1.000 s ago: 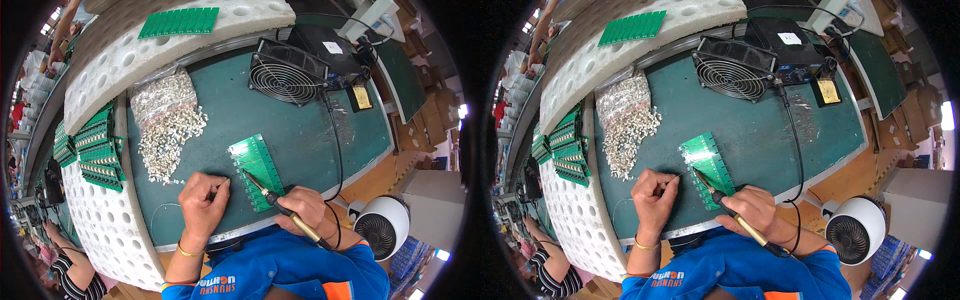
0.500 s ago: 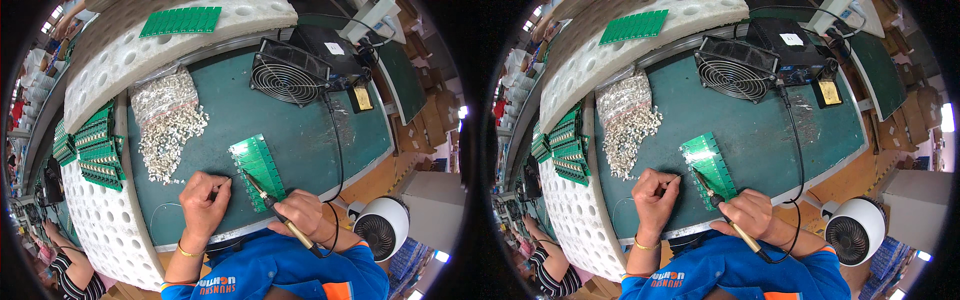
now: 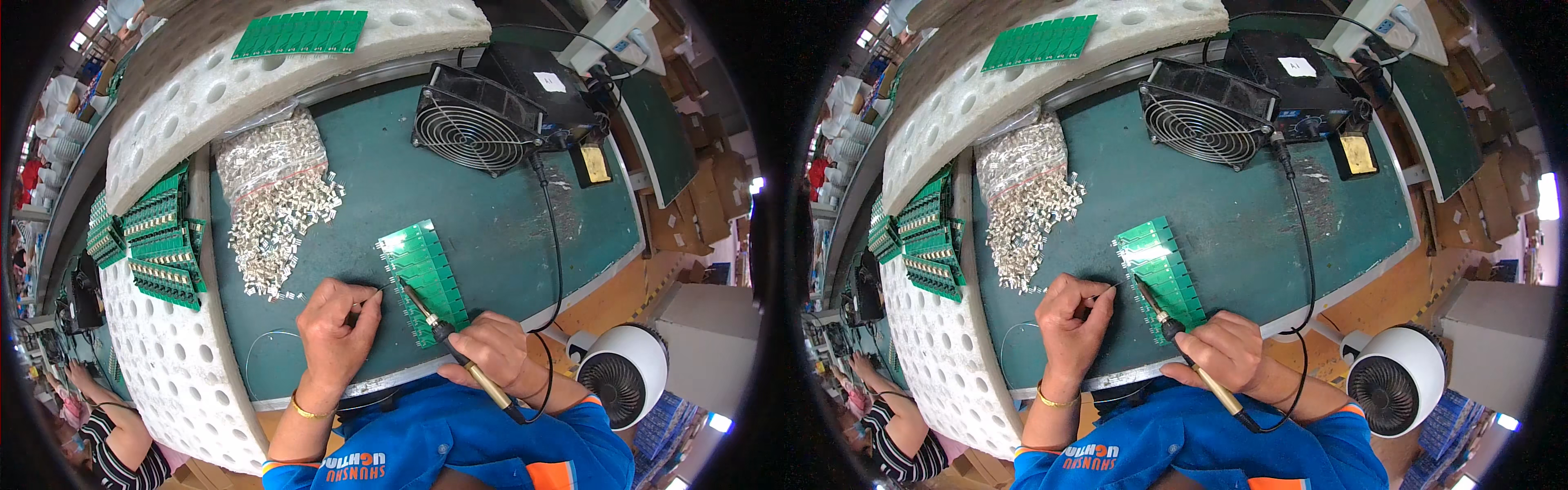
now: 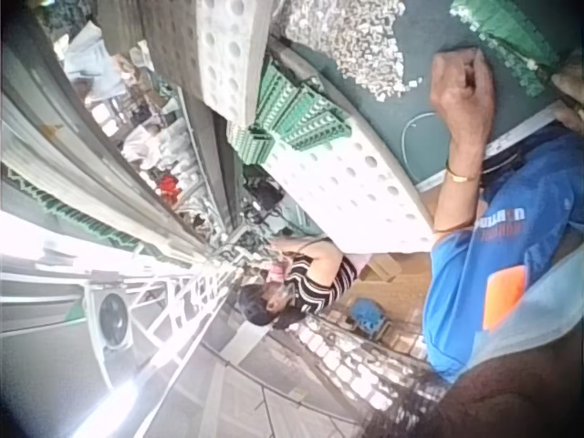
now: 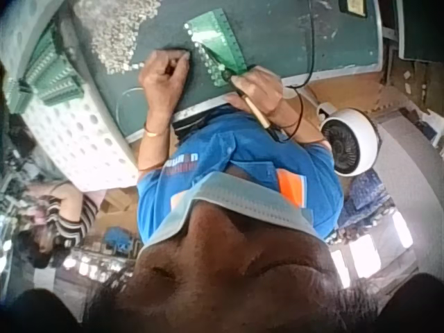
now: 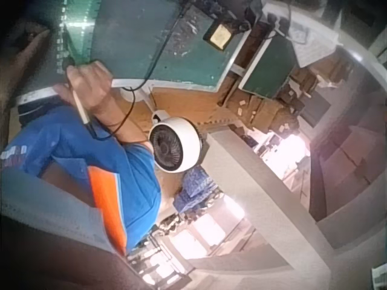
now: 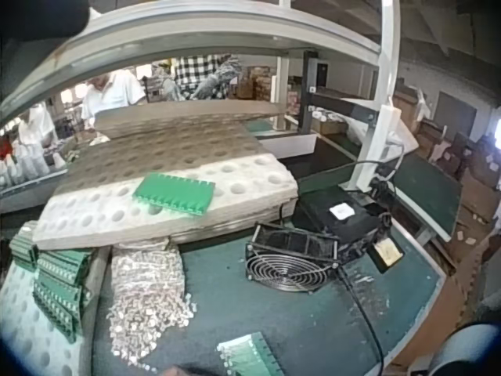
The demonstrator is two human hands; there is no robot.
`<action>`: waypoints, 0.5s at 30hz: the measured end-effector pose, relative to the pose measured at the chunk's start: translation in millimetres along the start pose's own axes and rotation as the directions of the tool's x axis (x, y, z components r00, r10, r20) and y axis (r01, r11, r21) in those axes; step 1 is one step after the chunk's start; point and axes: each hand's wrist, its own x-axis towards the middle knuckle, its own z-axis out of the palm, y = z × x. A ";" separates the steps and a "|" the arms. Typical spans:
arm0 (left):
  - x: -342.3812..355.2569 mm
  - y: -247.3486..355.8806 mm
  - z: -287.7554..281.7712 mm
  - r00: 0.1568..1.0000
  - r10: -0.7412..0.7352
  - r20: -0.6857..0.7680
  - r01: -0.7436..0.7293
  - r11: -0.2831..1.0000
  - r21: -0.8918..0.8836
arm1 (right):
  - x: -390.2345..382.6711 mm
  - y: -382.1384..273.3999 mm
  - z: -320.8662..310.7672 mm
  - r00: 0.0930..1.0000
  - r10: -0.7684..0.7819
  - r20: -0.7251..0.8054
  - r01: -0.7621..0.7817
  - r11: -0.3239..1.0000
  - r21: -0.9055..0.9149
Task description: The person solders components onto a circuit board strip using a soldering iron and solder wire.
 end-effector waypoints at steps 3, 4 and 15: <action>1.7 1.5 -0.6 0.999 0.034 0.003 -0.035 0.999 0.023 | 0.1 -0.1 0.3 1.000 0.000 -0.009 0.000 1.000 -0.005; 1.5 0.8 -0.7 0.999 0.034 0.004 -0.035 0.999 0.023 | 0.2 0.1 -0.6 1.000 0.001 -0.009 -0.001 1.000 -0.005; 1.6 2.4 -2.9 0.996 -0.083 -0.039 0.081 0.996 -0.039 | -1.4 4.4 -7.3 1.000 0.024 -0.016 -0.023 0.999 0.047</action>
